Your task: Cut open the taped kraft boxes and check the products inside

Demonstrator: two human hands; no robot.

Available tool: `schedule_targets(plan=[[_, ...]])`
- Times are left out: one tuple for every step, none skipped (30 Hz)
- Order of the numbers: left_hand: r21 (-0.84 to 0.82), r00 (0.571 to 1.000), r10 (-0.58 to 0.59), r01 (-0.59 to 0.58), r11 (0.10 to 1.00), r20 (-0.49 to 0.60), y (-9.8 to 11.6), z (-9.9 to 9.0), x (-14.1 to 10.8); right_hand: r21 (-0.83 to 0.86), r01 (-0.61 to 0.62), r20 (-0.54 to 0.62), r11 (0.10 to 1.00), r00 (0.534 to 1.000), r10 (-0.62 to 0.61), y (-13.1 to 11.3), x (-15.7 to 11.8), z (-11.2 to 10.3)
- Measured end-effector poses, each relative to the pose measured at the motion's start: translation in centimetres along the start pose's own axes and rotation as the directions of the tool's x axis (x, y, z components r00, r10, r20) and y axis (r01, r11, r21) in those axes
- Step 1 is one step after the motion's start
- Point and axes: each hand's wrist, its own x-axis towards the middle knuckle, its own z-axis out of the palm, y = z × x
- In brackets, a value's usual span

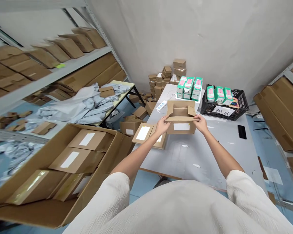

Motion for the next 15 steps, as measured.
schedule_targets(plan=[[-0.009,0.999,0.028,-0.028,1.000,-0.018,0.1,-0.9,0.1,0.010,0.037,-0.018,0.999,0.999,-0.036,-1.1,0.3,0.5],[-0.018,0.998,0.055,-0.055,0.998,-0.035,0.3,-1.8,0.3,0.018,0.074,-0.032,0.997,0.997,-0.073,-2.2,0.6,1.0],[-0.029,0.995,0.080,-0.082,0.996,-0.052,0.4,-2.8,0.6,0.025,0.112,-0.046,0.993,0.993,-0.111,-3.3,0.9,1.6],[-0.038,0.992,0.106,-0.108,0.993,-0.067,0.5,-3.9,0.9,0.028,0.144,-0.063,0.989,0.988,-0.142,-4.4,1.3,2.3],[-0.045,0.988,0.130,-0.134,0.990,-0.080,0.6,-5.0,1.3,0.033,0.173,-0.080,0.984,0.982,-0.170,-5.6,1.6,3.1],[-0.047,0.984,0.151,-0.155,0.987,-0.092,0.6,-6.3,1.7,0.036,0.197,-0.094,0.980,0.977,-0.193,-6.7,1.9,4.0],[-0.042,0.980,0.168,-0.173,0.984,-0.102,0.5,-7.6,2.2,0.041,0.213,-0.104,0.976,0.973,-0.208,-7.8,2.2,5.1],[-0.031,0.978,0.178,-0.182,0.983,-0.108,0.3,-9.1,2.6,0.045,0.222,-0.110,0.974,0.970,-0.216,-8.8,2.5,6.4],[-0.016,0.977,0.179,-0.182,0.983,-0.116,-0.1,-10.5,3.0,0.049,0.226,-0.107,0.973,0.970,-0.220,-9.7,2.7,7.8],[0.003,0.977,0.173,-0.174,0.985,-0.124,-0.6,-12.0,3.3,0.053,0.226,-0.097,0.973,0.971,-0.220,-10.4,2.9,9.4],[0.023,0.977,0.162,-0.161,0.987,-0.135,-1.3,-13.6,3.5,0.061,0.222,-0.084,0.973,0.973,-0.217,-11.0,3.1,11.2],[0.044,0.977,0.150,-0.145,0.988,-0.151,-2.2,-15.1,3.6,0.072,0.215,-0.071,0.974,0.975,-0.210,-11.4,3.2,13.2],[0.065,0.976,0.140,-0.131,0.989,-0.170,-3.1,-16.6,3.7,0.087,0.206,-0.056,0.975,0.978,-0.202,-11.8,3.3,15.2],[0.087,0.973,0.132,-0.117,0.989,-0.191,-4.1,-18.1,3.6,0.105,0.197,-0.040,0.975,0.980,-0.194,-11.9,3.3,17.3],[0.107,0.969,0.127,-0.106,0.989,-0.213,-5.1,-19.6,3.5,0.124,0.189,-0.022,0.974,0.982,-0.188,-12.0,3.4,19.4]])
